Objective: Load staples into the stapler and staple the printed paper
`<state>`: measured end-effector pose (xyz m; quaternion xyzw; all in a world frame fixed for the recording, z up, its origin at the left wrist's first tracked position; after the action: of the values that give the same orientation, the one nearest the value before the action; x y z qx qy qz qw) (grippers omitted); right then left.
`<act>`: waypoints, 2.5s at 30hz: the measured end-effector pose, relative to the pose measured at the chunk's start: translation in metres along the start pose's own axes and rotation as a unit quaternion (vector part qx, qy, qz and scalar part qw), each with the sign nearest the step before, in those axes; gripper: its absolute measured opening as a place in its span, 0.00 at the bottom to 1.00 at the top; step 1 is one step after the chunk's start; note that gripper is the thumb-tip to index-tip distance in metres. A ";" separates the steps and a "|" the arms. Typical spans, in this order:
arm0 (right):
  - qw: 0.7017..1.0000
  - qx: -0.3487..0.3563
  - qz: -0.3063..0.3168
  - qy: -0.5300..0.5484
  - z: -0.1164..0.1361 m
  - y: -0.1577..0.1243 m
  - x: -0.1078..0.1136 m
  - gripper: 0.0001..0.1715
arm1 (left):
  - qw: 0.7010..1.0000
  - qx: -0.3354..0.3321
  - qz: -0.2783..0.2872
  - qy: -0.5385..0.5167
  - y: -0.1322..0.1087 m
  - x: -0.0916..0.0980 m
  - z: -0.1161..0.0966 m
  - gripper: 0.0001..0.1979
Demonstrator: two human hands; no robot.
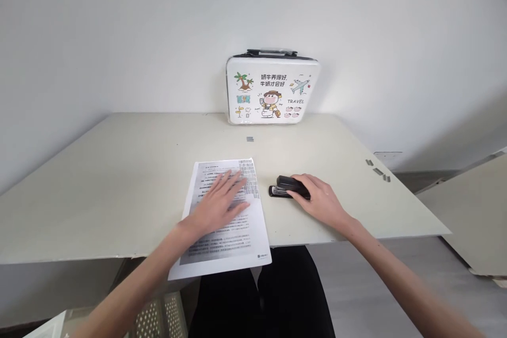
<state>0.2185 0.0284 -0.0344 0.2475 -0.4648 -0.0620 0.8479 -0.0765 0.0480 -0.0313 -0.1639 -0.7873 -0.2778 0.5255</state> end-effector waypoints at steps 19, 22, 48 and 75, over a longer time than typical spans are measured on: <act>0.962 -0.063 -0.265 0.031 -0.048 -0.050 0.048 0.12 | 0.995 -0.060 0.038 0.069 -0.014 -0.005 -0.020 0.39; 0.947 -0.071 -0.312 0.024 -0.048 -0.051 0.054 0.11 | 0.997 -0.060 0.039 0.042 0.038 -0.029 -0.033 0.37; 0.952 -0.097 -0.289 0.035 -0.054 -0.041 0.049 0.12 | 0.976 -0.064 -0.060 -0.198 0.184 -0.096 -0.059 0.27; 0.945 -0.115 -0.002 0.307 -0.010 0.111 -0.089 0.24 | 0.854 0.274 -0.272 -0.349 0.102 -0.010 0.086 0.16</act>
<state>0.1632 0.1582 -0.0532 0.1561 -0.1706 -0.0382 0.9721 -0.0800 0.1812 -0.0391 0.1211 -0.9763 -0.1071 0.1437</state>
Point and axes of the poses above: each hand's wrist, its own y-axis towards the middle knuckle, its own x-axis out of the back of the hand, z = x × y, the point moved 4 cm from there along y, towards the middle knuckle, and after that the axes turned 11 degrees about -z, right-handed, at the moved point
